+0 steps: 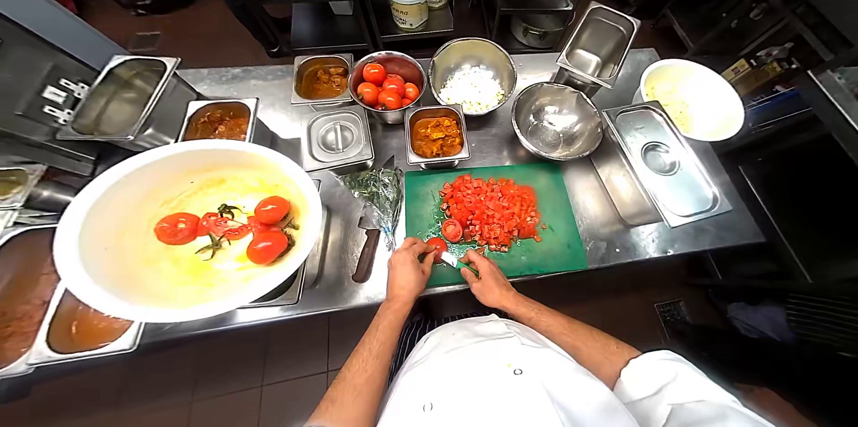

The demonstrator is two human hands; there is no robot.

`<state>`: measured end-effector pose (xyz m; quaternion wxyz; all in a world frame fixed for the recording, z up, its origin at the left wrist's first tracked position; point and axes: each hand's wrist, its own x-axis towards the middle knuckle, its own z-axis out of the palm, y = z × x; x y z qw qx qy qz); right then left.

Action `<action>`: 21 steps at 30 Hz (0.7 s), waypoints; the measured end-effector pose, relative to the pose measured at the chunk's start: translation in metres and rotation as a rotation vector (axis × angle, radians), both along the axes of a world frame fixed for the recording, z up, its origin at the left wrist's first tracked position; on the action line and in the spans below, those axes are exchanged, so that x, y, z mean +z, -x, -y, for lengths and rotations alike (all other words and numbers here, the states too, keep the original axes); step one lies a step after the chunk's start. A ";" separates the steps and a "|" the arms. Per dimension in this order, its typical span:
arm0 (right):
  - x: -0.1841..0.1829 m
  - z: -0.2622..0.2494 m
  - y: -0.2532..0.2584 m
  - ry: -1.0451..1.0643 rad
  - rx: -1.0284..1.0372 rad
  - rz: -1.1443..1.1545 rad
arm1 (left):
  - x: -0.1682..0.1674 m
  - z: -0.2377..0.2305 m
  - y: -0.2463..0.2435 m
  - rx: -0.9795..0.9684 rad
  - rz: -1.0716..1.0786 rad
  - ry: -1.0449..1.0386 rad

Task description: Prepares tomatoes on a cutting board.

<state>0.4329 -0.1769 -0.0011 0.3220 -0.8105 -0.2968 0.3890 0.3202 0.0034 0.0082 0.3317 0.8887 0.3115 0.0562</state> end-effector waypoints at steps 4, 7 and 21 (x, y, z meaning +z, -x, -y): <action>-0.002 -0.014 -0.006 0.060 -0.155 0.000 | -0.005 -0.003 0.004 0.017 -0.022 0.048; -0.002 -0.029 -0.005 0.090 -0.137 0.030 | -0.009 -0.001 0.007 0.049 -0.009 0.097; 0.000 0.054 0.005 0.058 -0.011 0.091 | -0.008 0.000 -0.002 -0.001 -0.043 0.096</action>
